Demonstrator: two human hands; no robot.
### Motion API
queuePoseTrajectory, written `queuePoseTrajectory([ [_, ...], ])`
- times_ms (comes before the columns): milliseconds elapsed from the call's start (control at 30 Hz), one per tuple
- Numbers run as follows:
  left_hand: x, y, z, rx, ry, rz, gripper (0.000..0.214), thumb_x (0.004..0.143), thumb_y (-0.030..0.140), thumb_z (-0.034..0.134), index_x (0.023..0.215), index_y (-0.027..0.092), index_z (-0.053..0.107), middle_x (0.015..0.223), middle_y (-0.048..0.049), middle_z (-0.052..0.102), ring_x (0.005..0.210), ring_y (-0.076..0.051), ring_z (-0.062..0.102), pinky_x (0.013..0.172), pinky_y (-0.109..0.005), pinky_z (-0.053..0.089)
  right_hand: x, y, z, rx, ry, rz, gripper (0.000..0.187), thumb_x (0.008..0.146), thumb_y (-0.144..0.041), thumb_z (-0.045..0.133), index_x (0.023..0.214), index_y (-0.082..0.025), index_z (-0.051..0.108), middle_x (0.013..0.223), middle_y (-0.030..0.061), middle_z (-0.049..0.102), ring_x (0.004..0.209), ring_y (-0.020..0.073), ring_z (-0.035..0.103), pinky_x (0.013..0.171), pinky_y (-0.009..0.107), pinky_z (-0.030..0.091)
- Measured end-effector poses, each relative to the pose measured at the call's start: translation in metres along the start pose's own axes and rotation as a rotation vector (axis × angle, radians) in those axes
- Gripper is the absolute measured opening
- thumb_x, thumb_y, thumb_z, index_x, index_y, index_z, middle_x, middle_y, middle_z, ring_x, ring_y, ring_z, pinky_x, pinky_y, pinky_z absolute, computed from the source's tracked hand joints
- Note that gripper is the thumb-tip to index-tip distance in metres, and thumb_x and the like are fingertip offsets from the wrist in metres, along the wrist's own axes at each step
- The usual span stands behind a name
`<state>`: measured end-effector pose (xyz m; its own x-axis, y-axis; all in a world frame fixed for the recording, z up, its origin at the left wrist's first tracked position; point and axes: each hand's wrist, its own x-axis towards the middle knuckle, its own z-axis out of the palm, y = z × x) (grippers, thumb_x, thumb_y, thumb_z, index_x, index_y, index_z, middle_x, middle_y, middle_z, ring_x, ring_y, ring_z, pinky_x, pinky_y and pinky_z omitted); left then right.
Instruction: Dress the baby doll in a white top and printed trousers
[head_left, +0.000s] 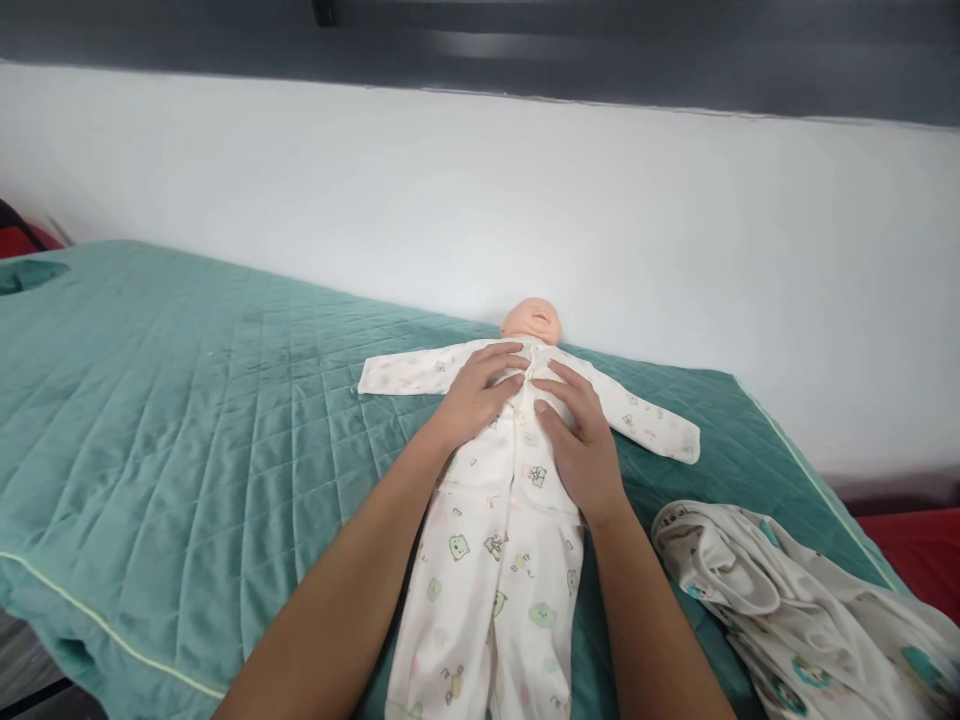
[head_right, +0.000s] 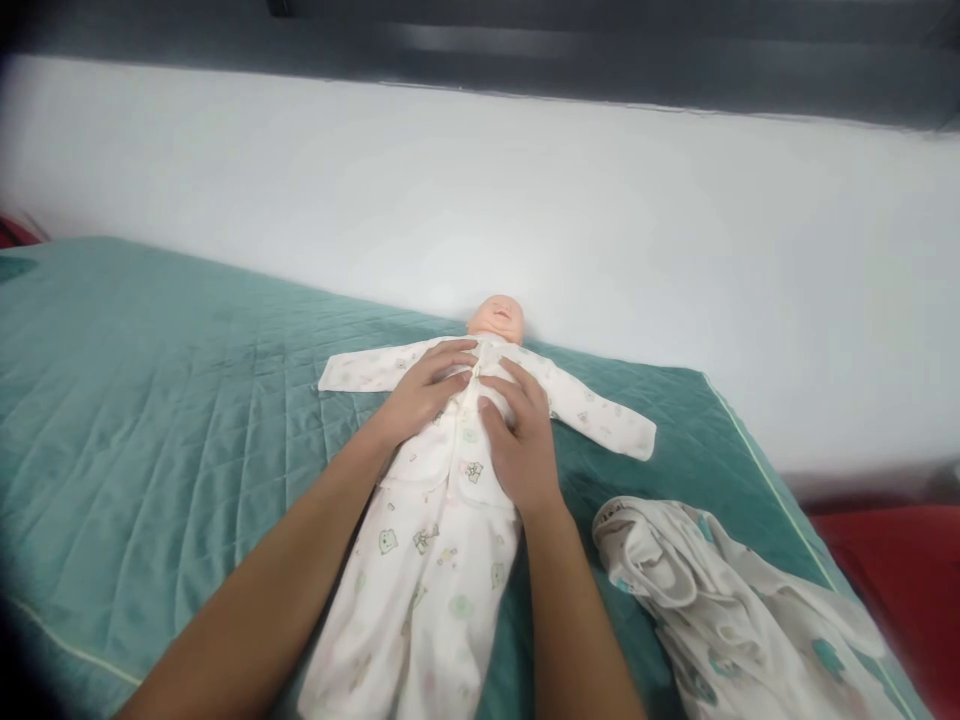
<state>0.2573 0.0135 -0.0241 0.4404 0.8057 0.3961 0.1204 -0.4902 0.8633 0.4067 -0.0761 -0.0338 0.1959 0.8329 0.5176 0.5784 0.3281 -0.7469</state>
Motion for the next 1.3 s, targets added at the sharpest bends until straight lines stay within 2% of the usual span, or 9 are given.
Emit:
queuePoseTrajectory([
  [200,-0.0001,-0.0008,0.0003,-0.009,0.005,0.009,0.021,0.09,0.022,0.057,0.107,0.025,0.069,0.143,-0.0029,0.056,0.138,-0.02,0.045,0.12,-0.041,0.031,0.0,0.0011,0.0008,-0.005,0.004,0.011,0.028,0.094,-0.036,0.057,0.12,-0.033,0.067,0.148,0.0023,0.051,0.141,0.0243,0.042,0.12,0.049,0.031],
  [367,-0.0001,0.0003,0.0001,0.009,-0.001,0.003,0.021,0.09,0.022,0.056,0.106,0.026,0.069,0.143,-0.002,0.057,0.138,-0.02,0.045,0.12,-0.041,0.031,-0.0006,0.0017,0.0003,-0.006,-0.001,-0.008,0.025,0.094,-0.037,0.057,0.115,-0.034,0.07,0.147,0.0012,0.051,0.14,0.0244,0.042,0.12,0.05,0.031],
  [800,-0.001,0.001,0.0003,0.008,-0.001,-0.001,0.027,0.09,0.022,0.056,0.113,0.027,0.069,0.145,-0.002,0.055,0.14,-0.02,0.043,0.12,-0.04,0.032,-0.0009,0.0021,0.0008,-0.036,-0.021,-0.001,0.03,0.096,-0.039,0.055,0.123,-0.038,0.068,0.149,-0.0004,0.049,0.141,0.0251,0.041,0.119,0.051,0.032],
  [1300,-0.0012,0.001,-0.0007,0.01,-0.017,0.007,0.029,0.091,0.02,0.055,0.113,0.03,0.071,0.145,-0.0008,0.054,0.14,-0.019,0.042,0.12,-0.043,0.033,-0.0006,0.0008,0.0013,-0.023,-0.002,0.02,0.029,0.096,-0.035,0.056,0.122,-0.038,0.069,0.148,-0.0011,0.051,0.141,0.0248,0.042,0.118,0.05,0.032],
])
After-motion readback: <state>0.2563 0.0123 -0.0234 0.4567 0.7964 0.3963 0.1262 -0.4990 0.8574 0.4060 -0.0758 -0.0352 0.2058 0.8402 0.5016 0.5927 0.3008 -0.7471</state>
